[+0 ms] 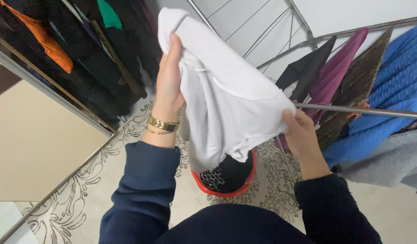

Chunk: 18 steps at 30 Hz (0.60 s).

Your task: The person takes clothes from a red laundry basket and hangs them on a metal drying rack. They hang a mustard-colored top, a patterned scarf, and a white top, adjusting each item on the rack.

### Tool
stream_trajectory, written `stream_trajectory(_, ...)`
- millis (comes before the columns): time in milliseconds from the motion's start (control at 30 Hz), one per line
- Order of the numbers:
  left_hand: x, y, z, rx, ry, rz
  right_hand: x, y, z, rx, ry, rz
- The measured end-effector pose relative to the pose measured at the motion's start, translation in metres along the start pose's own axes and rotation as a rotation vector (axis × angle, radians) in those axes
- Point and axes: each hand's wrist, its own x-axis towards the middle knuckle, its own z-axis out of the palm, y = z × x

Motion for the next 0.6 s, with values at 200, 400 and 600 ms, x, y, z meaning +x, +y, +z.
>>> stream_trajectory(200,0.012,-0.042,-0.035,0.268,0.172,0.147,0.016,-0.034,0.036,-0.134,0.042,-0.174)
stream_trajectory(400,0.044,-0.125,-0.106,1.117,-0.045,0.105,0.035,-0.059,0.060,-0.130,0.064,-0.157)
stream_trajectory(600,-0.015,-0.059,-0.038,1.126,-0.453,0.180,0.043,-0.055,0.075,-0.192,0.054,-0.073)
